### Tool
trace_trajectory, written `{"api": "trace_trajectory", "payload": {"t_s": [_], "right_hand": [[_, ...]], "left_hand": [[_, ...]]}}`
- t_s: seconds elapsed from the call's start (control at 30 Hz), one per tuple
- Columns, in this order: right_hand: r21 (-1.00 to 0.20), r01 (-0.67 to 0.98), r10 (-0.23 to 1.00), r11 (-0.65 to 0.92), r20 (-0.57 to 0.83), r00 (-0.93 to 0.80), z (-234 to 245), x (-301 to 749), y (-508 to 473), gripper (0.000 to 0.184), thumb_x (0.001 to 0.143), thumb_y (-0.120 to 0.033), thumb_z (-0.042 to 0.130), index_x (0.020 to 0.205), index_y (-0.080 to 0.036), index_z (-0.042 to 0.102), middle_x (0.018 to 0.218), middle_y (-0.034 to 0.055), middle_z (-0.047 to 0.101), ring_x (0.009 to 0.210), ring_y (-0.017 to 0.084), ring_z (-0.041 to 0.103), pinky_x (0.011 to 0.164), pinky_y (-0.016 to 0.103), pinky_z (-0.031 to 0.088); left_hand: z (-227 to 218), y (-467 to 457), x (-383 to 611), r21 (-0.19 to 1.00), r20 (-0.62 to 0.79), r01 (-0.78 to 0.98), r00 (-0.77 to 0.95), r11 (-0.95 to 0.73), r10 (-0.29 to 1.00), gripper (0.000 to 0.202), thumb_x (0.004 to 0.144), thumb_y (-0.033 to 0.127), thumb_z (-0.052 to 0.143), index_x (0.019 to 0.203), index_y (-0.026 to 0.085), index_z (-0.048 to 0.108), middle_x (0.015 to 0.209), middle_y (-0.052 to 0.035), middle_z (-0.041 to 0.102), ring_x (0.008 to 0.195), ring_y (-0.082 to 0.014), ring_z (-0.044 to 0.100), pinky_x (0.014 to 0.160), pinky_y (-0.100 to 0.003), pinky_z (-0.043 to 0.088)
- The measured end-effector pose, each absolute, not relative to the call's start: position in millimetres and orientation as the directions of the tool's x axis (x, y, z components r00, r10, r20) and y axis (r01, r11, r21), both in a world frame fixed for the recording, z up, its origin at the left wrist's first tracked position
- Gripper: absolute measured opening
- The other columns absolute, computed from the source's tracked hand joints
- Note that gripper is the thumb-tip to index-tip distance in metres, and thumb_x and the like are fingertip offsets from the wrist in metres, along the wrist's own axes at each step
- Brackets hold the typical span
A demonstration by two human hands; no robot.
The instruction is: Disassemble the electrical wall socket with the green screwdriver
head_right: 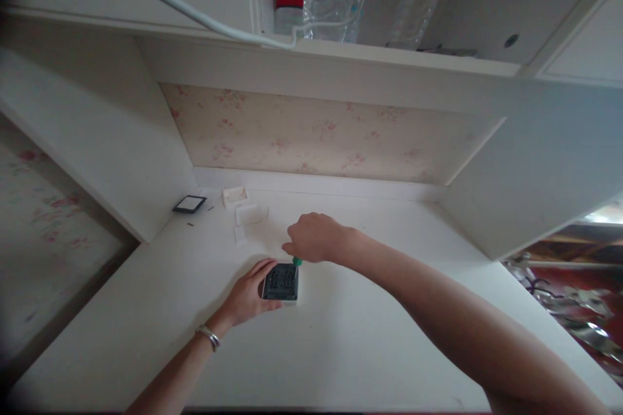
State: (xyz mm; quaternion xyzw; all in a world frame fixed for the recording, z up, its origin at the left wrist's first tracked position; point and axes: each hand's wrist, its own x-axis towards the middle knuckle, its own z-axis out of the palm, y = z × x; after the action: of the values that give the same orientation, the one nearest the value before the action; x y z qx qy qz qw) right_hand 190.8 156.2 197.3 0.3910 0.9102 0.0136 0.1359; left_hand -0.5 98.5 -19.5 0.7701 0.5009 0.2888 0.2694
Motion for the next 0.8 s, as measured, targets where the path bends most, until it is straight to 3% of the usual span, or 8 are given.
{"api": "trace_trajectory", "payload": {"t_s": [0.17, 0.33, 0.43, 0.53, 0.6, 0.67, 0.73, 0.8], "right_hand": [[-0.035, 0.508, 0.477, 0.861, -0.296, -0.828, 201, 198, 156, 0.030, 0.082, -0.042, 0.052, 0.102, -0.022, 0.061, 0.092, 0.0089, 0.065, 0.077, 0.021, 0.061, 0.060, 0.028, 0.037], [0.056, 0.715, 0.710, 0.697, -0.198, -0.676, 190, 195, 161, 0.054, 0.085, -0.061, 0.036, 0.109, -0.018, 0.058, 0.089, 0.0132, 0.066, 0.078, 0.027, 0.062, 0.059, 0.031, 0.037], [0.058, 0.673, 0.670, 0.737, -0.194, -0.717, 188, 195, 162, 0.039, 0.090, -0.045, 0.037, 0.097, -0.015, 0.062, 0.086, 0.0130, 0.065, 0.079, 0.025, 0.062, 0.062, 0.031, 0.038], [-0.075, 0.510, 0.485, 0.857, -0.217, -0.847, 193, 198, 159, 0.019, 0.085, -0.027, 0.049, 0.097, -0.019, 0.062, 0.094, 0.0087, 0.063, 0.083, 0.020, 0.060, 0.066, 0.028, 0.038], [-0.156, 0.446, 0.402, 0.881, -0.246, -0.882, 197, 199, 157, 0.024, 0.079, -0.026, 0.057, 0.102, -0.021, 0.060, 0.099, 0.0068, 0.061, 0.084, 0.018, 0.059, 0.066, 0.026, 0.038], [-0.172, 0.486, 0.435, 0.857, -0.265, -0.861, 197, 199, 156, 0.033, 0.078, -0.035, 0.059, 0.108, -0.022, 0.059, 0.101, 0.0069, 0.061, 0.081, 0.018, 0.060, 0.063, 0.026, 0.038], [-0.114, 0.602, 0.564, 0.791, -0.246, -0.788, 193, 198, 157, 0.038, 0.082, -0.046, 0.052, 0.109, -0.020, 0.059, 0.100, 0.0093, 0.062, 0.079, 0.020, 0.060, 0.062, 0.028, 0.038], [-0.044, 0.673, 0.651, 0.739, -0.212, -0.729, 189, 197, 160, 0.037, 0.088, -0.044, 0.041, 0.101, -0.017, 0.062, 0.094, 0.0117, 0.064, 0.081, 0.022, 0.061, 0.064, 0.030, 0.039]], "left_hand": [[-19, 99, -1, 0.713, 0.181, 0.604, 0.331, -0.355, 0.926, 0.083, 0.060, 0.042, 0.077, 0.133, 0.026, 0.041, 0.138, -0.0067, 0.042, 0.123, -0.0274, 0.043, 0.104, -0.041, 0.037], [-20, 99, -1, 0.705, 0.180, 0.612, 0.333, -0.358, 0.925, 0.084, 0.060, 0.042, 0.077, 0.134, 0.026, 0.040, 0.139, -0.0062, 0.041, 0.124, -0.0264, 0.043, 0.105, -0.040, 0.037], [-20, 99, -1, 0.696, 0.191, 0.617, 0.332, -0.366, 0.924, 0.083, 0.060, 0.043, 0.076, 0.133, 0.026, 0.040, 0.138, -0.0053, 0.042, 0.124, -0.0249, 0.043, 0.105, -0.038, 0.037], [-20, 99, -1, 0.697, 0.197, 0.614, 0.334, -0.371, 0.922, 0.083, 0.061, 0.043, 0.076, 0.133, 0.026, 0.040, 0.137, -0.0056, 0.043, 0.124, -0.0254, 0.043, 0.105, -0.038, 0.037], [-20, 99, -1, 0.697, 0.192, 0.615, 0.334, -0.368, 0.923, 0.082, 0.061, 0.044, 0.076, 0.133, 0.026, 0.040, 0.138, -0.0064, 0.042, 0.124, -0.0266, 0.042, 0.105, -0.040, 0.036], [-21, 98, -1, 0.697, 0.188, 0.618, 0.333, -0.364, 0.924, 0.083, 0.061, 0.044, 0.076, 0.133, 0.026, 0.040, 0.138, -0.0067, 0.042, 0.125, -0.0271, 0.042, 0.105, -0.041, 0.036], [-21, 98, -1, 0.695, 0.184, 0.620, 0.335, -0.364, 0.924, 0.083, 0.062, 0.045, 0.075, 0.134, 0.026, 0.039, 0.139, -0.0060, 0.041, 0.125, -0.0262, 0.041, 0.106, -0.040, 0.035], [-22, 98, -2, 0.693, 0.178, 0.622, 0.341, -0.364, 0.923, 0.082, 0.062, 0.045, 0.075, 0.134, 0.027, 0.039, 0.139, -0.0051, 0.040, 0.125, -0.0251, 0.041, 0.107, -0.038, 0.035]]}}
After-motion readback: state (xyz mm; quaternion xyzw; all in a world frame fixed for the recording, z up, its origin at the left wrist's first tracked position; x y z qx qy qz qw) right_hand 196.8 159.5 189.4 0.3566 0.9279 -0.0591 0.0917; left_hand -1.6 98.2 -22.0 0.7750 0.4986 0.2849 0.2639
